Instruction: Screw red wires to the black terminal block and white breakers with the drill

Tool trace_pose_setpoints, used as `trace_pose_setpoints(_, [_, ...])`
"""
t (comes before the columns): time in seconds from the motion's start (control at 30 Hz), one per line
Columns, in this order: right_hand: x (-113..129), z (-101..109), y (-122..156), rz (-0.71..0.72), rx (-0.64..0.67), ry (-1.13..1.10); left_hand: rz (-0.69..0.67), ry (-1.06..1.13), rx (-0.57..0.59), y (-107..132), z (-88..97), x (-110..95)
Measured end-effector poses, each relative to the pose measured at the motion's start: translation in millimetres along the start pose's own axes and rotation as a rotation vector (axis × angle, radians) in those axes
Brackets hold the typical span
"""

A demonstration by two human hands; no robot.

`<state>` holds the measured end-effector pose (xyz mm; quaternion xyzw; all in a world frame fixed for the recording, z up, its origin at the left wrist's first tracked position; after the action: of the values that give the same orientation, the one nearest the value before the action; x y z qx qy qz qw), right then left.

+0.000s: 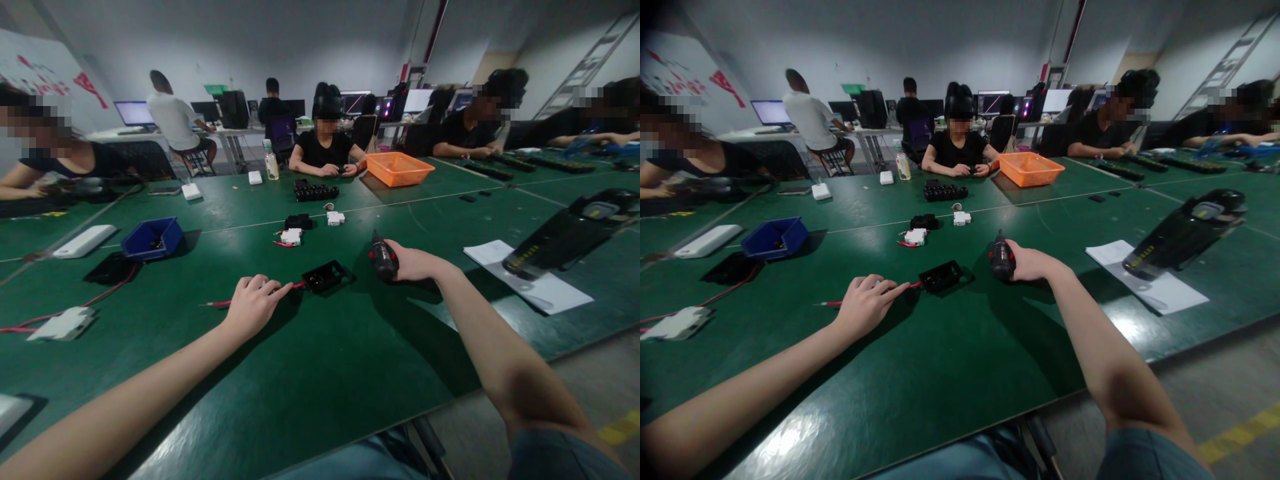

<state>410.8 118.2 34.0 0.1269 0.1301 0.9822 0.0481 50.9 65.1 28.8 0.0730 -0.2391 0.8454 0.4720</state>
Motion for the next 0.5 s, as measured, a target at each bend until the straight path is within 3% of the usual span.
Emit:
trace_pose_setpoints(0.17, [-4, 0, -3, 0.026, 0.023, -0.079, 0.01, 0.012, 0.002, 0, -1.7, 1])
trace_pose_setpoints(0.5, [6, -10, -2, 0.01, -0.003, 0.005, 0.005, 0.013, -0.003, -1, 1.2, 0])
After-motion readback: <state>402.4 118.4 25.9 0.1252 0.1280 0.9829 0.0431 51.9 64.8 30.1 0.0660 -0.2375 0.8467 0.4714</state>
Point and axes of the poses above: each hand's wrist, its own y-axis away from the middle knuckle, its own z-axis out of the back of the hand, x = y × z, the point moved 8 cm from there along -y, towards the middle knuckle, and after that the axes turned 13 degrees about -z, right-handed, at the moved point
